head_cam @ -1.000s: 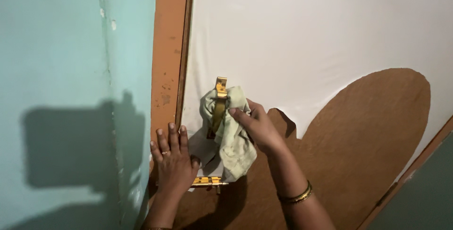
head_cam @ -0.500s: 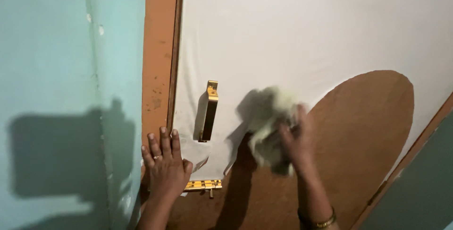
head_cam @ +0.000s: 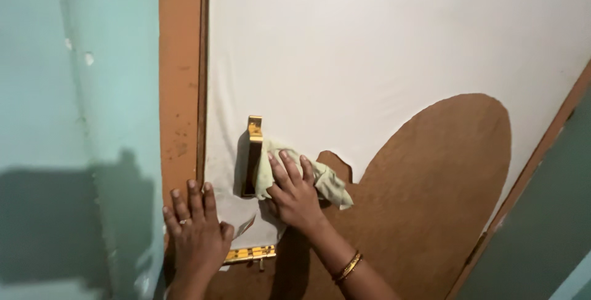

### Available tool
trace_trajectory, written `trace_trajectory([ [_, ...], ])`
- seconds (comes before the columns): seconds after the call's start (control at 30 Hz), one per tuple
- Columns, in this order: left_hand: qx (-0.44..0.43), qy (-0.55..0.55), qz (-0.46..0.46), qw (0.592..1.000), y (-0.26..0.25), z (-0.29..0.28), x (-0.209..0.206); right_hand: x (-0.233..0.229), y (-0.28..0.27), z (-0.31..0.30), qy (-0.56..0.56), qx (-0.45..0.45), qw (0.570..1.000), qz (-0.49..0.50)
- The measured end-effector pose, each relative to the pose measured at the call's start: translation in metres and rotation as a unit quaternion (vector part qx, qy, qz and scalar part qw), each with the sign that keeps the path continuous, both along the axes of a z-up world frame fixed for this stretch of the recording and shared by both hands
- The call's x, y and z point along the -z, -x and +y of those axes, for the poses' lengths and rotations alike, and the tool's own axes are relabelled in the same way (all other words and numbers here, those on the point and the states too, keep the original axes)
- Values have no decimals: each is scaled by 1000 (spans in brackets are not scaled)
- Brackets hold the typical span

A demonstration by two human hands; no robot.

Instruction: The person wipes a white door with a light-colored cloth. The door has a large brown protective covering on its lower half. The person cleans the upper white section, the door handle, and the door frame, moving the cloth in circular and vertical motions.

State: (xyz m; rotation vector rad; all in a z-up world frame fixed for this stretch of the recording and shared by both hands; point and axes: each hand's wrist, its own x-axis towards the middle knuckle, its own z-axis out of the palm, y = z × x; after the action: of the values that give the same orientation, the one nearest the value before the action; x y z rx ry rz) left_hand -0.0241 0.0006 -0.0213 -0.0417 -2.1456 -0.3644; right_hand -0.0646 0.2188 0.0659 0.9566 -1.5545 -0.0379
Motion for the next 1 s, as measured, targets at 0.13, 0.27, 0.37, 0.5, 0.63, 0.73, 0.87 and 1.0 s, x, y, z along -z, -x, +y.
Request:
trace_trajectory([
  [0.13,-8,6,8,1000,-3,2,5,-43,24,41,72,72,993,-67],
  [0.27,-10,8,30,999,-2,3,4,-113,32,109,284,165,939,-105],
  [0.37,7,2,61,998,-1,5,4,-118,38,127,347,104,929,-74],
  [0.5,-11,10,64,998,2,6,7,-67,50,118,285,126,950,-33],
  [0.63,7,-6,103,995,6,10,15,5,43,111,161,89,982,-31],
  [0.73,20,-11,163,986,7,35,31,32,42,128,85,62,993,-46],
  [0.87,100,95,253,957,7,104,45,37,64,178,26,52,998,13],
  [1.0,195,167,236,937,11,145,26,49,90,238,164,109,980,-22],
])
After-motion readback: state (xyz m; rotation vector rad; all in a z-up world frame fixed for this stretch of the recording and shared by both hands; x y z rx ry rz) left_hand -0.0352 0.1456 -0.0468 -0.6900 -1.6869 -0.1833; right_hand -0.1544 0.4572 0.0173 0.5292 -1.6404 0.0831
